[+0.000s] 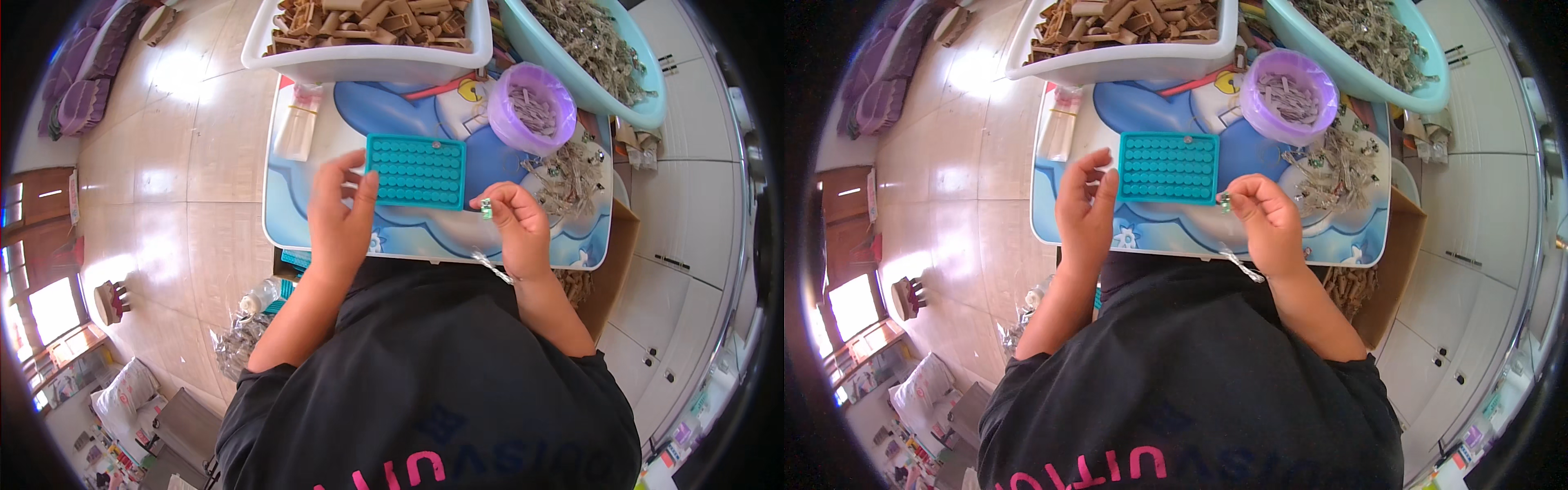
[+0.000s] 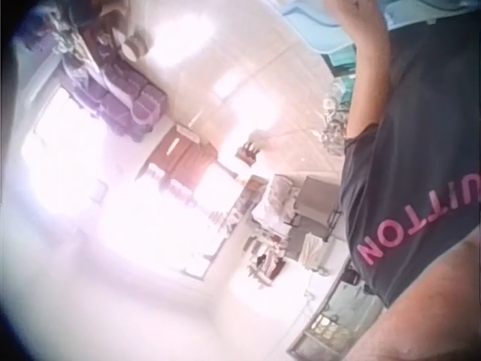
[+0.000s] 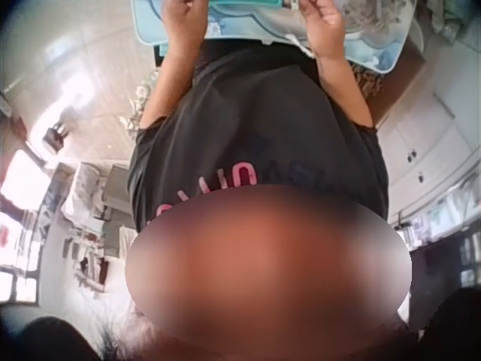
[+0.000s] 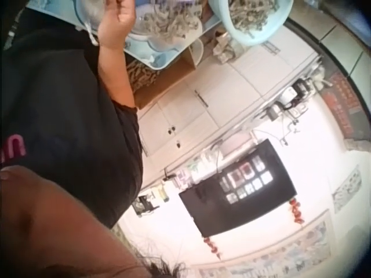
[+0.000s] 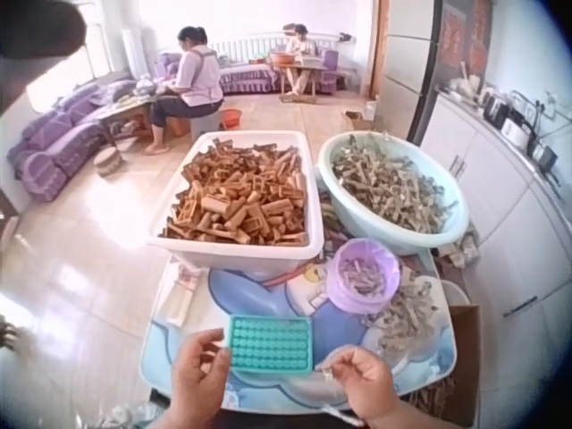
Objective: The person assembles small electronic connectors by hand, inserting pins into plastic housings.
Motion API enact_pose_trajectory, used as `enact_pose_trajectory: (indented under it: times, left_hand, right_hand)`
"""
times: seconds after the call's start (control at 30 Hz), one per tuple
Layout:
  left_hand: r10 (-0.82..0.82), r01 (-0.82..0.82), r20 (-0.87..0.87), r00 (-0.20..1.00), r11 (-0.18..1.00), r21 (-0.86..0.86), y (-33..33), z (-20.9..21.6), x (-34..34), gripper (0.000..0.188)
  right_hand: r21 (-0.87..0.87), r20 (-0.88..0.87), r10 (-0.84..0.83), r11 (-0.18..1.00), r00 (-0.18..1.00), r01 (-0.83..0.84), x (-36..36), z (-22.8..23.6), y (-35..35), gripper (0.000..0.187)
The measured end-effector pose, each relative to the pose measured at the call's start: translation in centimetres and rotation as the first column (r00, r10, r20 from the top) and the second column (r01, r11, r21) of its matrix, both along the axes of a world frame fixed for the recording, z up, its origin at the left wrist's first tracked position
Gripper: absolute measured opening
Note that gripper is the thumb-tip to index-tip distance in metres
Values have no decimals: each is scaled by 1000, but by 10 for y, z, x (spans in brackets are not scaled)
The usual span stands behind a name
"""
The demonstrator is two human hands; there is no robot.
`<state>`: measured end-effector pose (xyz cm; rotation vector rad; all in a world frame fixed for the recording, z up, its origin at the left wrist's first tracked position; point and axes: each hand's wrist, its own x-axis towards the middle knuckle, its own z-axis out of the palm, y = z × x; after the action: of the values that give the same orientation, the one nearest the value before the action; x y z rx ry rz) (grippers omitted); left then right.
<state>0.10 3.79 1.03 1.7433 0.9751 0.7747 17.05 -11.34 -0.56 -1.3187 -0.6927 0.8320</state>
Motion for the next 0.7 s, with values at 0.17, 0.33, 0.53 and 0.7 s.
enact_pose_trajectory:
  times: [0.17, 0.33, 0.53, 0.7]
  left_hand:
    - [28, -28, -10, 1000, 995, -96, 20, -17, 2, 34]
    - [-16, 19, 15, 1000, 964, -264, 10, -24, 3, 38]
    - [-27, 18, -31, 999, 966, -257, 14, -3, 3, 37]
    - [375, -159, -269, 887, 795, 585, 73, 7, -9, 34]
  right_hand:
    - [41, -167, -12, 999, 986, 19, 0, -10, 7, 10]
    - [1, -239, 14, 1000, 971, -14, 0, -11, 10, 10]
    - [-9, -279, 2, 1000, 960, -4, 3, -7, 4, 8]
    - [-46, -182, 1, 999, 983, -10, 5, -2, 1, 9]
